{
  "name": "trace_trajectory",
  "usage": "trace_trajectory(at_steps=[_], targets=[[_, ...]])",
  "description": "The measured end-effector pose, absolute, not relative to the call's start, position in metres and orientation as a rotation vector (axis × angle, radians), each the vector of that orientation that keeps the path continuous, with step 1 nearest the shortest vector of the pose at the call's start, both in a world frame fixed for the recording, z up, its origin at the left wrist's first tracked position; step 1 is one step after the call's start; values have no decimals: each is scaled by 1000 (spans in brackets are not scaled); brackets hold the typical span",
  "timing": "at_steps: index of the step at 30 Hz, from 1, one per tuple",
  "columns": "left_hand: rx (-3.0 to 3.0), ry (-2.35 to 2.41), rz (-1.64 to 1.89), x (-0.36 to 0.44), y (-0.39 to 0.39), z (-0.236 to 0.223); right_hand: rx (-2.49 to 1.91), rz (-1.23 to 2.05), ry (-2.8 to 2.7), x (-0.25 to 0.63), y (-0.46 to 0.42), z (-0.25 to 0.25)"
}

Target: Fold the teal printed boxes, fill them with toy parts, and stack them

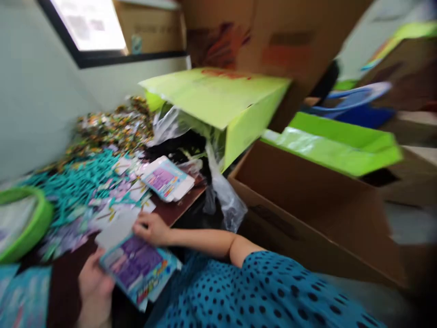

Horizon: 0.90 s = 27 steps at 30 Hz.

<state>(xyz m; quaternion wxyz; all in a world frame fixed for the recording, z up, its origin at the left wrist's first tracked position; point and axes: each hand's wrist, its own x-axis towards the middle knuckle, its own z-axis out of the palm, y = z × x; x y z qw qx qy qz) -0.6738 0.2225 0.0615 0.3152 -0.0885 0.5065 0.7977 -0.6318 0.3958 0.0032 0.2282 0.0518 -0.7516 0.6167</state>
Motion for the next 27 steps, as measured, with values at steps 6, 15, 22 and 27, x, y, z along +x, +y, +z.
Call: trace_trajectory(at_steps=[6,15,22,27], targets=[[-641,1216,1952,-676,195,3,-102,1903,-2250,-631,397,-30],[-621,1188,2052,-647,222,-29,594,1232,-2820,-661,447,-17],[-454,1242,2160,-637,214,-37,491,1817,-2578,-617,432,-28],[-431,1335,2141,-629,225,-39,56,2315,-2574,-620,441,-28]])
